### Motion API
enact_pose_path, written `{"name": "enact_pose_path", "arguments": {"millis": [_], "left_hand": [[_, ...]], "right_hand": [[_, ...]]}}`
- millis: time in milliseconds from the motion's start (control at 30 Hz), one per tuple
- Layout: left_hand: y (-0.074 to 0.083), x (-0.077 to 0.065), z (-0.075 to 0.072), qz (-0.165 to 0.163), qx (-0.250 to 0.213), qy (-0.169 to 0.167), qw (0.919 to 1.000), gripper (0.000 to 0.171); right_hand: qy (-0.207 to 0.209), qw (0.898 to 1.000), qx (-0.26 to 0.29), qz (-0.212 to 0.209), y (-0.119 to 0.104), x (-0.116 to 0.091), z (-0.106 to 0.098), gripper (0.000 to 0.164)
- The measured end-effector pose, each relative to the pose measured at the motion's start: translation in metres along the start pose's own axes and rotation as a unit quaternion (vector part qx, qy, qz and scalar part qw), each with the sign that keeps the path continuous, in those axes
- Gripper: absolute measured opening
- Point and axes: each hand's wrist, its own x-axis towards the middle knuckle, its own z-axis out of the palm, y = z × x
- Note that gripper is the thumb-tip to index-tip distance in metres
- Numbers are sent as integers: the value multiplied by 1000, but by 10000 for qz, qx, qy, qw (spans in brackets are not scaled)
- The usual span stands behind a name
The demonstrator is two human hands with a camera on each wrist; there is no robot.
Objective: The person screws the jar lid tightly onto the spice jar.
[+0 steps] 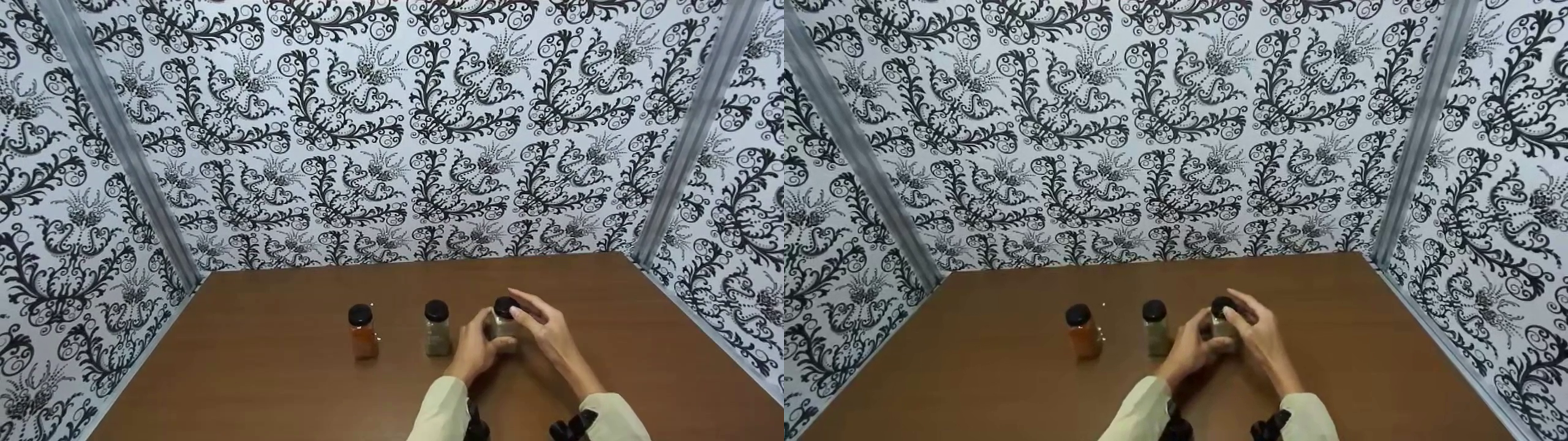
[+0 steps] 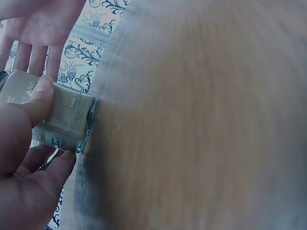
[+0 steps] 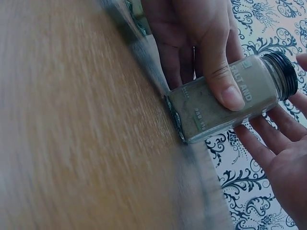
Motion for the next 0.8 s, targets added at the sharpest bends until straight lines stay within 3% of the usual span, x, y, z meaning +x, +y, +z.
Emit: {"name": "enact_pose_path", "arguments": {"millis": [333,567,800], "left_hand": [[-2,1,1,-36,38,35,10000,53],[-3,2,2,-62,38,46,10000,51],[-3,1,1,303,128,172,9993,52]], "right_hand": [[74,9995,257,192,-1,1,2,31],[-10,9991,-69,408,-4,0,-1,41],[35,9994,279,204,-3,-1,1,33]]}}
